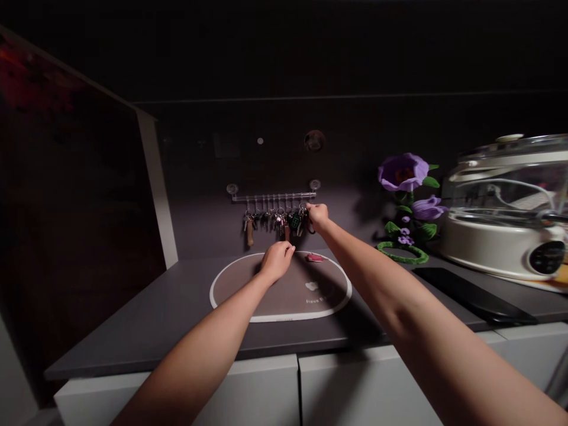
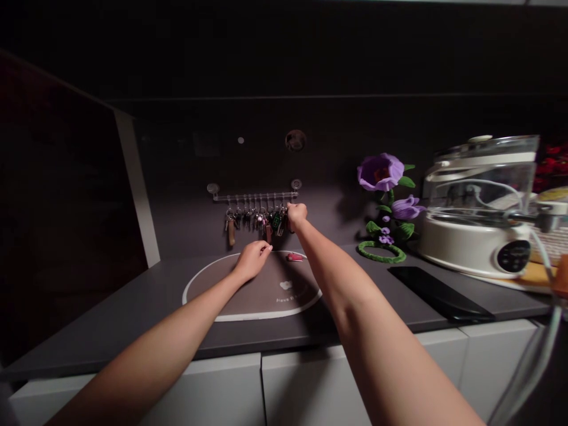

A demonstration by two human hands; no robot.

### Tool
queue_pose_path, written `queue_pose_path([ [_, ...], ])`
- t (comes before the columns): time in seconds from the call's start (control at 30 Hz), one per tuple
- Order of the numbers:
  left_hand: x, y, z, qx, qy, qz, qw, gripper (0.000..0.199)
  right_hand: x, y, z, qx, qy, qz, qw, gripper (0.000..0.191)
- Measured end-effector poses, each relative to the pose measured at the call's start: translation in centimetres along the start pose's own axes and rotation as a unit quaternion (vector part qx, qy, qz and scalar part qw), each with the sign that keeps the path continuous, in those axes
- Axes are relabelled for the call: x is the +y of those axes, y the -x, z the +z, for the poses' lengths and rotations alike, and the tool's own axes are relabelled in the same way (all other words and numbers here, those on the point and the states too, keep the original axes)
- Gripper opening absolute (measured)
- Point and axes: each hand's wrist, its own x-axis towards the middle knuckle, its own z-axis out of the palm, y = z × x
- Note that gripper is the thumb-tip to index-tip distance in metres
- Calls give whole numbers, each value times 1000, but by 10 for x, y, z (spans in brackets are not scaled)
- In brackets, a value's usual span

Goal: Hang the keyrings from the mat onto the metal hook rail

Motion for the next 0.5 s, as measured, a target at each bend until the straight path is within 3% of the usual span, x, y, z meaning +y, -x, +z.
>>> queue_pose_path([
  [0.23, 0, 0, 1, -3, -10, -1, 1000, 27, -1, 3, 4, 48, 15, 34, 998, 22],
  [0.5, -1, 0, 0, -13, -3, -2, 1000, 26, 6, 9, 1, 4, -12, 35, 999, 27],
])
